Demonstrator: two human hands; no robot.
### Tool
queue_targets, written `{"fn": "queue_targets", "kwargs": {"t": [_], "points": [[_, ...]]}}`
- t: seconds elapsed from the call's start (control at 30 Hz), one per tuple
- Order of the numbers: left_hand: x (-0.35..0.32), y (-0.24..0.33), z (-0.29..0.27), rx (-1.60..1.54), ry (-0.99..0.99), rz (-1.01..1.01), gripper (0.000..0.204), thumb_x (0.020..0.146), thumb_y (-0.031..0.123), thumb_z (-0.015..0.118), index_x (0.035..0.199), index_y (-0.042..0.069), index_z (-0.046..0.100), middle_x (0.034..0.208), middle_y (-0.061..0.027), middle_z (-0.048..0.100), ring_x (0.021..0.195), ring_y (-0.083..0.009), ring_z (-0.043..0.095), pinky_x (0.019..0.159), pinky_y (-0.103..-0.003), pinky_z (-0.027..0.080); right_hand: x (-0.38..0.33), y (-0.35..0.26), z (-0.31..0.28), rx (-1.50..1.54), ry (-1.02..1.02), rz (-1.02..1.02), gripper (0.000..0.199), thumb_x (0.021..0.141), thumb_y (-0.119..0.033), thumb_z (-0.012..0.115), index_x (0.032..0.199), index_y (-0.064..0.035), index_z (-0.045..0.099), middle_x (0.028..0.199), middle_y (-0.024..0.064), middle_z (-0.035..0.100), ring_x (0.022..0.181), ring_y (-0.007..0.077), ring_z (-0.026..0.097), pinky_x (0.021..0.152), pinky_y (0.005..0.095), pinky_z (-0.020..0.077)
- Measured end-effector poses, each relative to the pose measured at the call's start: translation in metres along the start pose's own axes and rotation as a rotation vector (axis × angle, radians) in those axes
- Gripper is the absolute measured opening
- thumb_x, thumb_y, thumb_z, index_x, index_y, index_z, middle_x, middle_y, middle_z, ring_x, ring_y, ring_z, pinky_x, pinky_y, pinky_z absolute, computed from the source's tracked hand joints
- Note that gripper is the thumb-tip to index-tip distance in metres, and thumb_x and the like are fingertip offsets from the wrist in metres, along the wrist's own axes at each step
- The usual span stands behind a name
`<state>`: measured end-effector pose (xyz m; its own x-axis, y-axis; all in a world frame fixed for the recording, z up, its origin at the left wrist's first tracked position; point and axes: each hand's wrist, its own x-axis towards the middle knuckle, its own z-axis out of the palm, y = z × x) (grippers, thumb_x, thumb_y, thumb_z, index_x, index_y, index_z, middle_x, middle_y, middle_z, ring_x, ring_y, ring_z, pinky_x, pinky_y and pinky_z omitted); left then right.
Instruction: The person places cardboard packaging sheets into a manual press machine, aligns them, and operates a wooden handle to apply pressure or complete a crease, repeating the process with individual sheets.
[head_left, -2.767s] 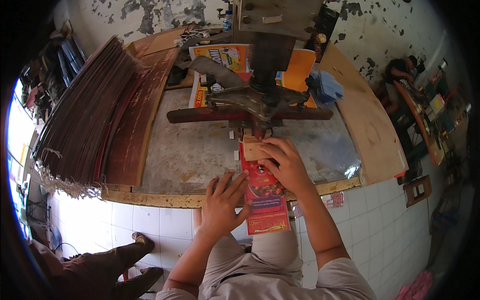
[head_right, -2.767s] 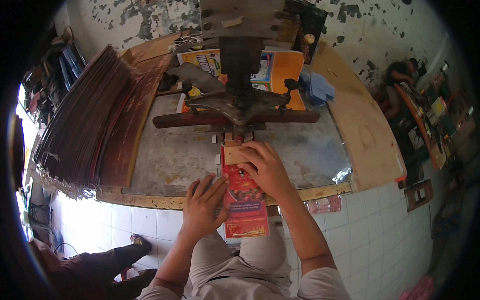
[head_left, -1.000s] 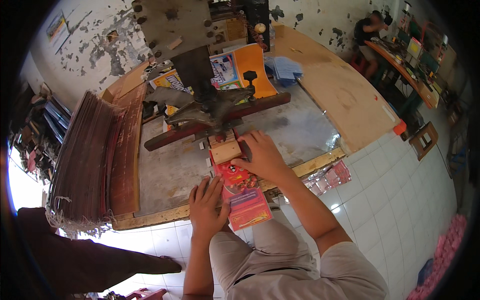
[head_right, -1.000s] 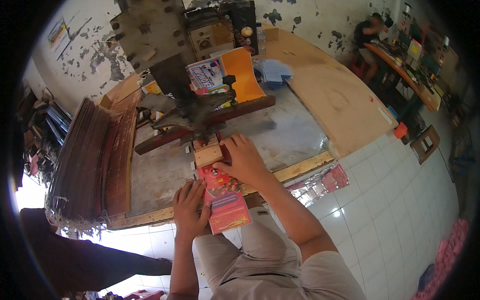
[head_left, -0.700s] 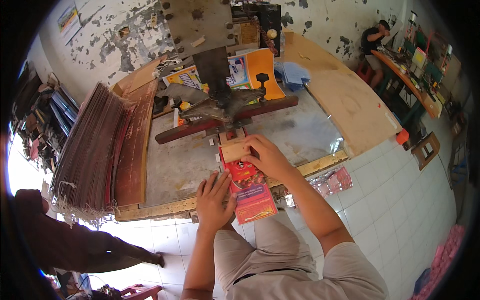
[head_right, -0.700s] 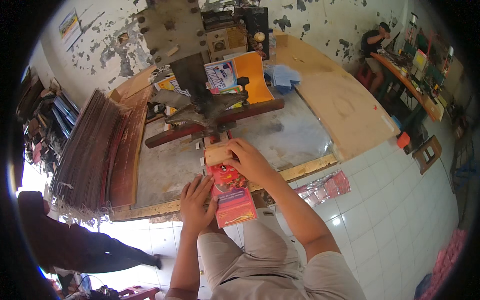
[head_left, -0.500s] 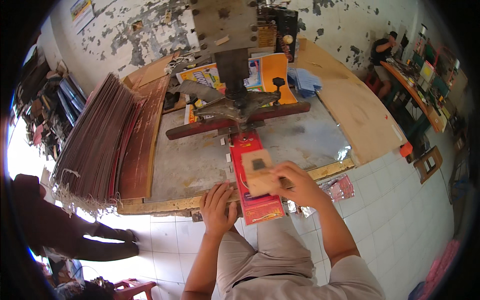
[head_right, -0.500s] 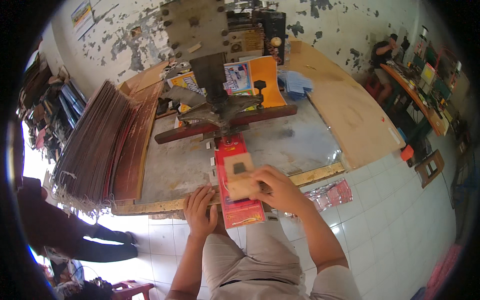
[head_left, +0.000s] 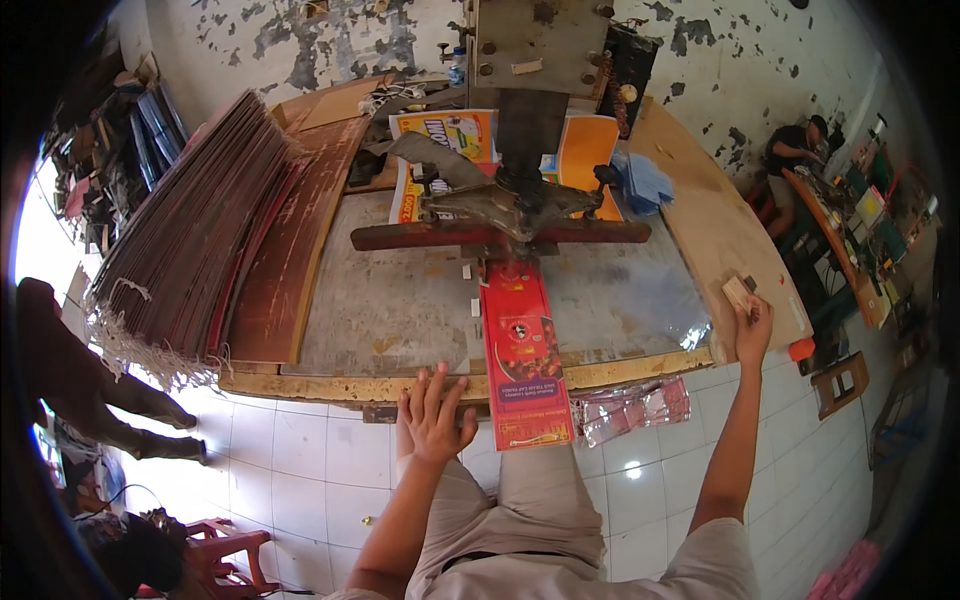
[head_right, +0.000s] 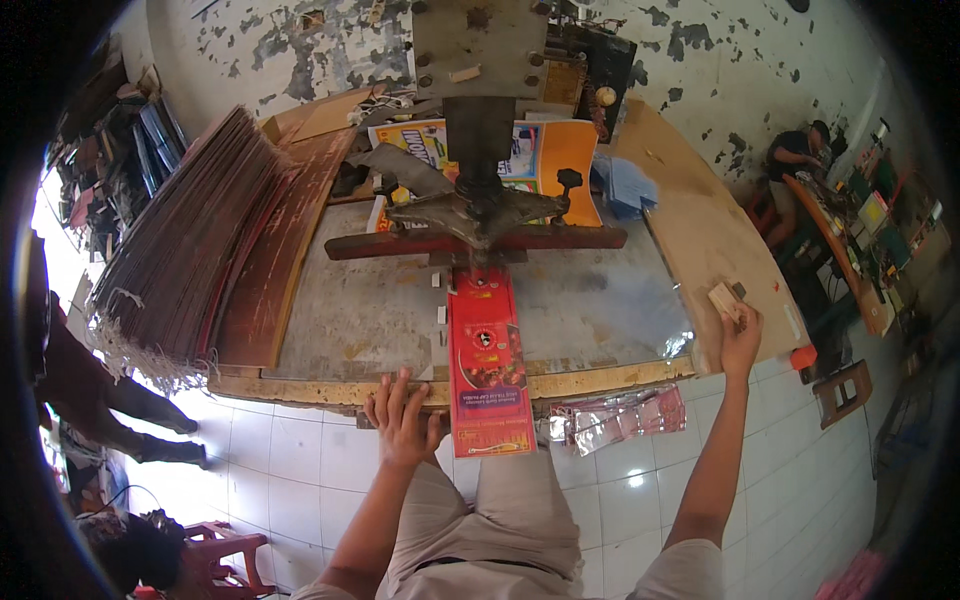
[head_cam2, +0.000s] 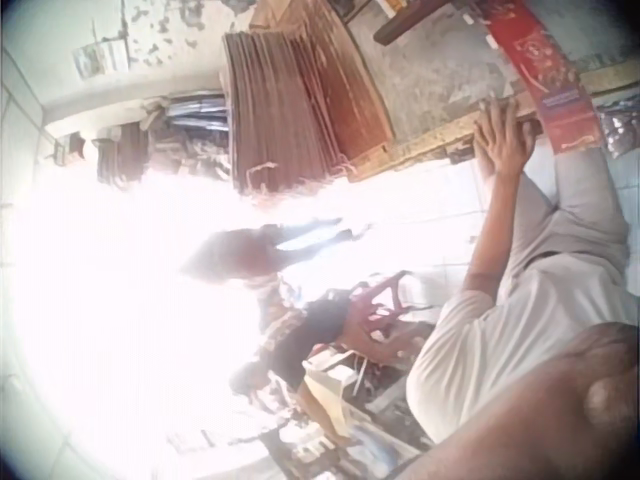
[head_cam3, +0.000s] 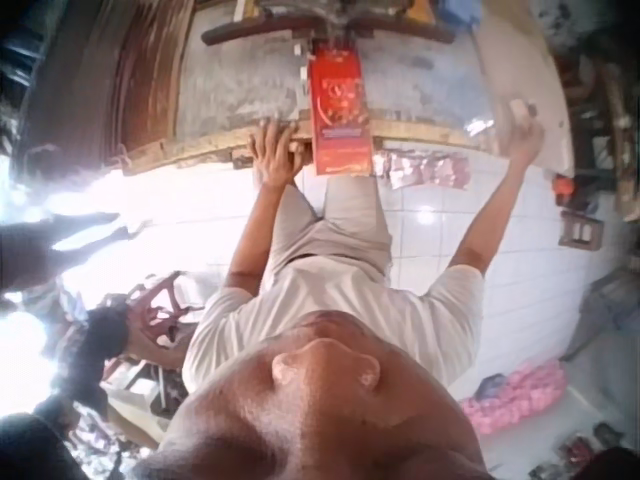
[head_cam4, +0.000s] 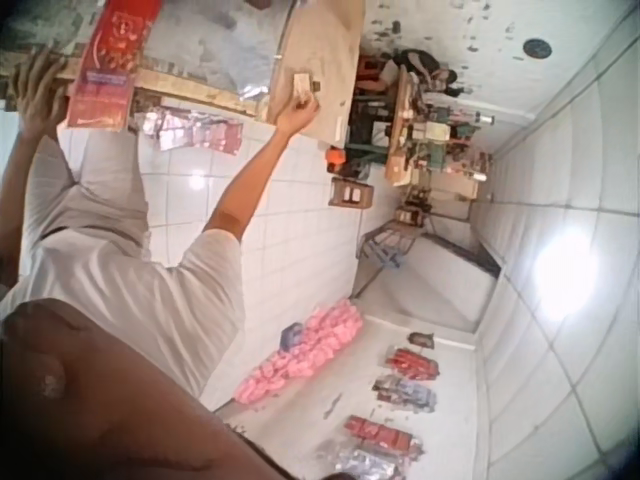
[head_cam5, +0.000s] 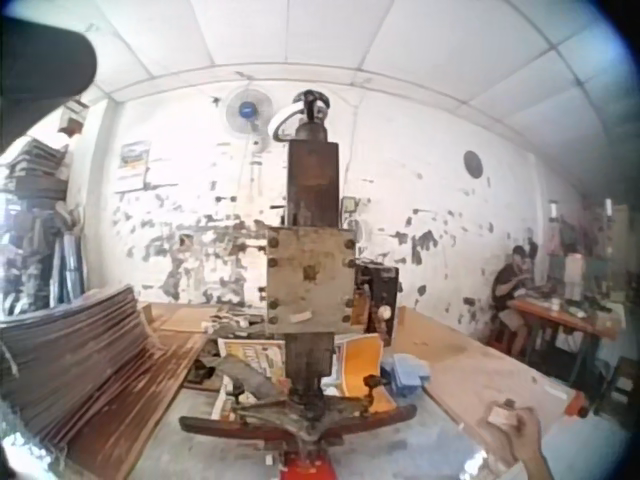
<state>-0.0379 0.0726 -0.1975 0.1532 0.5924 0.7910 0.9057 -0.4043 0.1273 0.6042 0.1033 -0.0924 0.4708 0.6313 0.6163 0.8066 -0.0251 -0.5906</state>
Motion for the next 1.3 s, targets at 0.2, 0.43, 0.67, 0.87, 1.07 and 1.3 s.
{"fn": "queue_targets", "kwargs": {"t": [0.2, 0.43, 0.67, 0.87, 1.07, 1.3], "points": [[-0.004, -0.003, -0.005, -0.017, -0.006, 0.008, 0.045, 0.103, 0.04, 0.066, 0.14, 0.016, 0.074, 0.166, -0.0138, 0.06, 0.161, -0.0383, 0.041, 0.137, -0.057, 0.01, -0.007, 0.003, 0.014, -0.114, -0.003, 0.032, 0.036, 0.104, -0.01, 0.077, 0.138, -0.0081, 0.068, 0.138, 0.0168, 0.061, 0.121, 0.0339, 0.063, 0.108, 0.045, 0.0522], [-0.005, -0.004, -0.001, -0.008, 0.006, 0.041, 0.046, 0.105, 0.04, 0.065, 0.142, 0.013, 0.07, 0.164, -0.0155, 0.06, 0.159, -0.0408, 0.04, 0.135, -0.06, 0.009, -0.008, 0.008, 0.011, -0.112, -0.02, 0.037, 0.043, 0.105, -0.009, 0.076, 0.146, -0.0087, 0.064, 0.145, 0.0181, 0.062, 0.128, 0.0363, 0.063, 0.114, 0.0467, 0.0513], [-0.005, -0.001, -0.001, -0.038, 0.015, 0.021, 0.046, 0.104, 0.04, 0.065, 0.142, 0.014, 0.07, 0.162, -0.0145, 0.061, 0.157, -0.0396, 0.041, 0.134, -0.06, 0.012, -0.008, 0.01, 0.01, -0.053, -0.024, 0.079, 0.045, 0.105, -0.009, 0.077, 0.148, -0.0061, 0.064, 0.143, 0.0186, 0.065, 0.13, 0.035, 0.065, 0.114, 0.0462, 0.0513], [-0.006, -0.003, 0.0, -0.018, 0.029, 0.038, 0.045, 0.104, 0.04, 0.065, 0.141, 0.014, 0.07, 0.159, -0.0143, 0.063, 0.155, -0.0397, 0.043, 0.133, -0.059, 0.013, -0.007, 0.016, 0.011, -0.056, -0.025, 0.076, 0.045, 0.106, -0.011, 0.077, 0.148, -0.0056, 0.064, 0.143, 0.0189, 0.065, 0.128, 0.0345, 0.065, 0.114, 0.0457, 0.0509], [-0.004, -0.003, 0.001, -0.01, 0.049, 0.043, 0.045, 0.104, 0.04, 0.064, 0.14, 0.014, 0.07, 0.158, -0.0143, 0.064, 0.155, -0.0398, 0.044, 0.133, -0.058, 0.012, -0.007, 0.013, 0.012, -0.055, -0.025, 0.076, 0.045, 0.106, -0.012, 0.077, 0.149, -0.0067, 0.065, 0.143, 0.0185, 0.064, 0.128, 0.0345, 0.064, 0.114, 0.0457, 0.0497], [-0.006, -0.003, 0.003, -0.024, 0.049, 0.041, 0.044, 0.103, 0.038, 0.065, 0.139, 0.013, 0.071, 0.158, -0.0147, 0.064, 0.157, -0.0407, 0.042, 0.134, -0.059, 0.012, -0.007, 0.012, 0.01, -0.075, -0.036, 0.08, 0.046, 0.105, -0.013, 0.078, 0.149, -0.0078, 0.064, 0.144, 0.0182, 0.063, 0.128, 0.0343, 0.064, 0.114, 0.0459, 0.0494]]}}
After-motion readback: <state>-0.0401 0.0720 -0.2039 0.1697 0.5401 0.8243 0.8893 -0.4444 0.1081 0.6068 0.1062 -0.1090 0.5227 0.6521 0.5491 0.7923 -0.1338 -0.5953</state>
